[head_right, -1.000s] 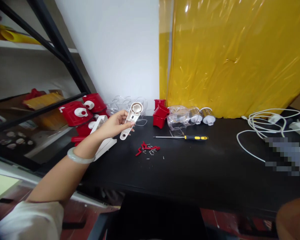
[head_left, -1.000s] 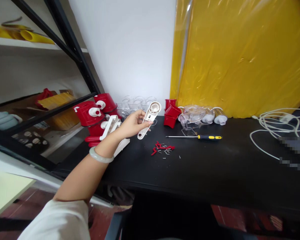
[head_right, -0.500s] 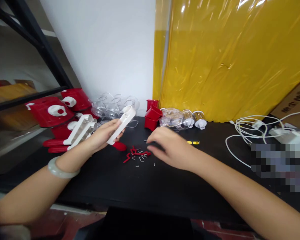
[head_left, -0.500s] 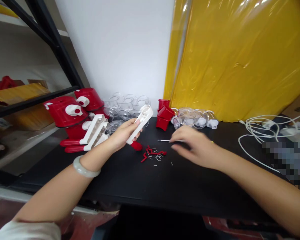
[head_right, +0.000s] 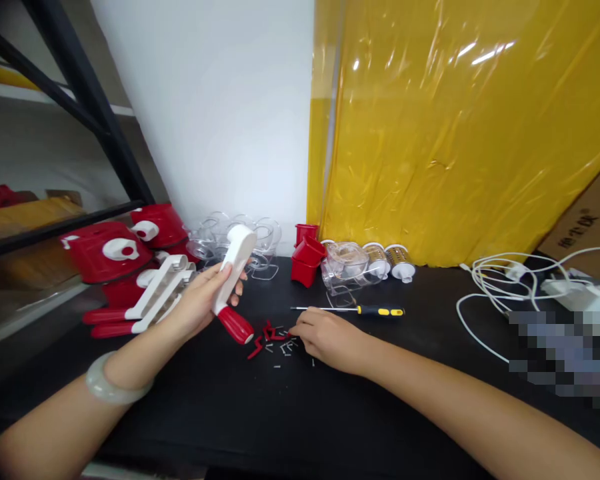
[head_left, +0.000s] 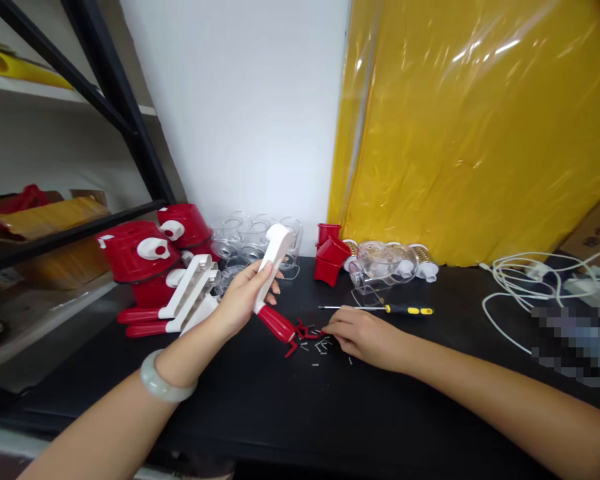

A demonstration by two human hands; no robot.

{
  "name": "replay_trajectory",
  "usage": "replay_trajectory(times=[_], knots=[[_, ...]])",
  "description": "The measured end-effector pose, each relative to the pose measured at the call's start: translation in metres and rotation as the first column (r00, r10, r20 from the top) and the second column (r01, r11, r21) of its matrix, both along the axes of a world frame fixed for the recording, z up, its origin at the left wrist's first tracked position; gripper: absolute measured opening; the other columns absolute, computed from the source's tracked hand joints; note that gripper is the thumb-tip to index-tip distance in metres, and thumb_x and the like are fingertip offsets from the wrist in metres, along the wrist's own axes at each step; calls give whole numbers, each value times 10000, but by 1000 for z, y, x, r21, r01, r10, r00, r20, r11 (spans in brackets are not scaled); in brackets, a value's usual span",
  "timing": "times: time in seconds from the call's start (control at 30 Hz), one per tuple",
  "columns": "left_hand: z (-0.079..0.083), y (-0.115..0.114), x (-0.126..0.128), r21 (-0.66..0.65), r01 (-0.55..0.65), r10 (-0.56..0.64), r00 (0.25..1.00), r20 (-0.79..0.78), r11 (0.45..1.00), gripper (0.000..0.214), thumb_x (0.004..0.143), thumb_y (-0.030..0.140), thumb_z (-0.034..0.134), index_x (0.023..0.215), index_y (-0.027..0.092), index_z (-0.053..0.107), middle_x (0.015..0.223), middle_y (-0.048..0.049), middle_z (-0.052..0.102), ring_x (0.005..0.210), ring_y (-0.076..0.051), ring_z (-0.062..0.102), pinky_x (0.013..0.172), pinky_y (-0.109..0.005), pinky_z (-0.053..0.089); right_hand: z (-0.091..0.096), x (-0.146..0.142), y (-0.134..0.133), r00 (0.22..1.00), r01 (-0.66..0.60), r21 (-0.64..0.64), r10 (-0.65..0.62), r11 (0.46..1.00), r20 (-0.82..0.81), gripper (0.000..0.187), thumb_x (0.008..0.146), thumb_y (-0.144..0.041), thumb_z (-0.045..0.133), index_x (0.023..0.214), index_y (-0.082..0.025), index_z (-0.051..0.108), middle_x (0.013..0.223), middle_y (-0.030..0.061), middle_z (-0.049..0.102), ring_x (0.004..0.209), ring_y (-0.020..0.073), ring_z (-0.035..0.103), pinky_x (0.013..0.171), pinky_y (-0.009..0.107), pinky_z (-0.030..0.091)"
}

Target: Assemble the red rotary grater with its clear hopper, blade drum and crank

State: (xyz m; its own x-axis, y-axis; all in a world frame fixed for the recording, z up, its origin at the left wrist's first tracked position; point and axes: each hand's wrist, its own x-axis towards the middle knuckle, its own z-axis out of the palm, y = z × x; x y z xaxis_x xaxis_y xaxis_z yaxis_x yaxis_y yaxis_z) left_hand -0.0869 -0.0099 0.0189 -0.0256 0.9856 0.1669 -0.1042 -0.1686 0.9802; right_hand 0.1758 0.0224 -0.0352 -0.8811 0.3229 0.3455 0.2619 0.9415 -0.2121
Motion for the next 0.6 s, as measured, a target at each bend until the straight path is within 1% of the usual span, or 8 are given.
replay_trajectory(times=[0.07,0.17,0.27,0.33,0.37,0.43,0.5,0.6], knots=[[-1,0,-1,-5,2,-2,999,36,1000,420,795,534,647,874,125,602,678,-8,603,501,-83,542,472,-195,457,2,0,2,994,31,-21,-34,999,-109,281,864,-95,488,1074,-171,657,927,86,657,876,177,596,778,308,516],[-5,2,0,-14,33,-32,997,66,999,416,810,531,628,883,124,583,709,-26,630,492,-87,543,436,-191,459,9,-1,5,955,65,-71,-82,995,-286,229,838,-109,524,1008,-181,659,871,72,655,800,159,603,725,294,516],[-7,4,6,-59,108,-106,994,23,992,368,870,490,561,974,137,538,755,-60,678,478,-106,565,387,-191,452,19,-2,4,893,108,-203,-185,973,-410,175,844,-141,542,956,-182,669,835,61,652,718,137,610,661,272,512],[-6,5,15,-117,183,-188,982,-34,976,349,907,462,511,1052,145,502,795,-91,703,488,-127,593,371,-198,460,24,-2,0,850,110,-316,-254,942,-462,156,872,-193,542,944,-184,680,850,62,656,716,132,624,655,269,521],[-4,5,20,-145,220,-231,971,-61,965,345,917,452,497,1077,146,492,806,-101,708,496,-133,604,368,-198,463,25,-1,-3,837,95,-354,-268,930,-478,159,884,-225,545,944,-186,687,859,63,656,720,132,630,657,270,526],[-2,4,32,-176,271,-291,951,-102,946,334,920,436,504,1089,148,494,812,-104,710,504,-131,616,367,-184,462,24,2,-9,825,61,-379,-260,924,-502,178,892,-285,563,936,-191,706,854,62,651,711,129,630,655,274,532],[-1,3,45,-178,296,-320,939,-124,938,315,906,429,535,1053,152,509,809,-96,706,505,-122,621,363,-161,450,20,7,-14,809,50,-380,-260,924,-527,189,877,-330,597,920,-193,721,832,55,641,685,124,621,642,274,533],[-5,-2,62,-190,315,-343,929,-137,930,318,876,450,578,996,164,509,828,-87,702,499,-122,631,360,-167,462,11,12,-19,758,69,-421,-322,904,-567,220,876,-368,598,904,-182,713,779,38,628,620,111,602,601,262,528]])
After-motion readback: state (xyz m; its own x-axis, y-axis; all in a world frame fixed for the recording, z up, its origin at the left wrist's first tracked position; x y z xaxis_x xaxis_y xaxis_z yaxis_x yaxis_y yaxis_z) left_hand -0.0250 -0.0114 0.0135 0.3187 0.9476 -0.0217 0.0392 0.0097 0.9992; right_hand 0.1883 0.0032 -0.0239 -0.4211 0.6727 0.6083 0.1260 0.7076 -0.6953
